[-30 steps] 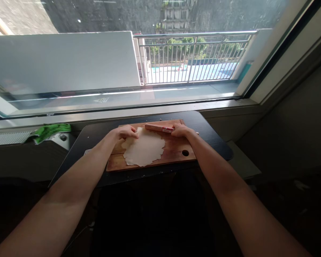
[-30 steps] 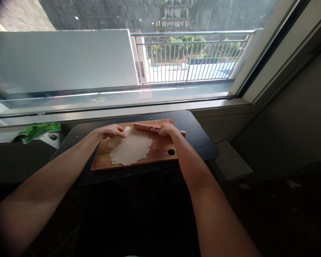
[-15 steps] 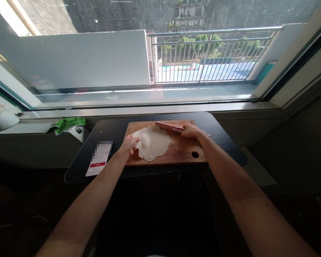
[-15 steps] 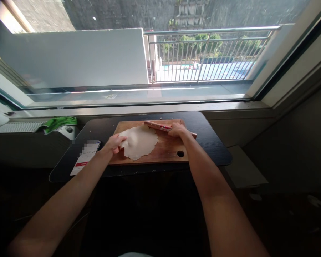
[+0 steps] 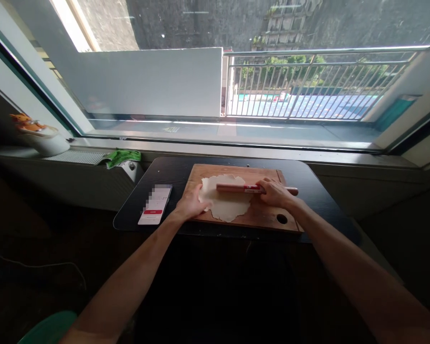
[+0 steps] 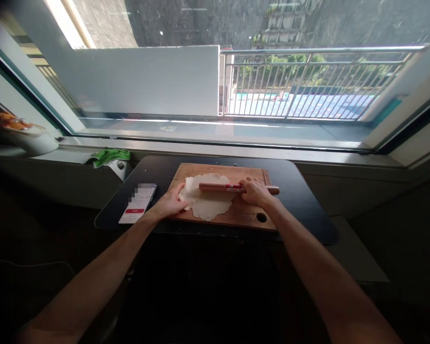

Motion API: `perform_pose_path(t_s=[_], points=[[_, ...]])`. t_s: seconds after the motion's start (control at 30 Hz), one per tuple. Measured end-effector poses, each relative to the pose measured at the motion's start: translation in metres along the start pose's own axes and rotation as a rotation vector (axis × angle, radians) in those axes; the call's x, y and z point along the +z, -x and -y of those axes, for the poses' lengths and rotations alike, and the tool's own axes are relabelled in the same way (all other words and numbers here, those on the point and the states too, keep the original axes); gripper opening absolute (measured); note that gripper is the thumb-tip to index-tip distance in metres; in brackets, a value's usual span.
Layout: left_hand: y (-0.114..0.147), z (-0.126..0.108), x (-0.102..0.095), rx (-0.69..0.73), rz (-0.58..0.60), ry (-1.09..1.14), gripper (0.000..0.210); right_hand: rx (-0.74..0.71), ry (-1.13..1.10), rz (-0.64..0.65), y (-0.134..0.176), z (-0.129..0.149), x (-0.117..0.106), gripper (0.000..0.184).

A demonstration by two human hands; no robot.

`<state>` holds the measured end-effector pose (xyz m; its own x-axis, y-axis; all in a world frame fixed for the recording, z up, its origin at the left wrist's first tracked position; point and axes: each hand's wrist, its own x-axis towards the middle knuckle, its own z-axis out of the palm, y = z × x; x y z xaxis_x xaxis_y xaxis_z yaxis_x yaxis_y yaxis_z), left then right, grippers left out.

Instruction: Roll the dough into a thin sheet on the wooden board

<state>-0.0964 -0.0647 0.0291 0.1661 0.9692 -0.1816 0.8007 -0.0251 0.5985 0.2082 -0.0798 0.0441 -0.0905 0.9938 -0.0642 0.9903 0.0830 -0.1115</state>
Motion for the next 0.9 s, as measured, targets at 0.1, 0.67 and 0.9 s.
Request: perform_pose_path(t_s=[0.1, 0.67, 0.9], points=[[-0.007, 0.004, 0.000, 0.051, -0.175, -0.174, 0.047, 0.004, -0.006, 0.047, -0.011, 0.019, -0.013, 0.048], [0.003, 0.034, 0.043, 0.445, -0.570, -0.218, 0.011, 0.013, -0.037, -0.197, -0.114, 0.106, 0.023, 0.055], [0.006, 0.031, 0.042, 0.454, -0.535, -0.204, 0.011, -0.153, -0.036, -0.207, -0.078, 0.115, 0.036, 0.055]])
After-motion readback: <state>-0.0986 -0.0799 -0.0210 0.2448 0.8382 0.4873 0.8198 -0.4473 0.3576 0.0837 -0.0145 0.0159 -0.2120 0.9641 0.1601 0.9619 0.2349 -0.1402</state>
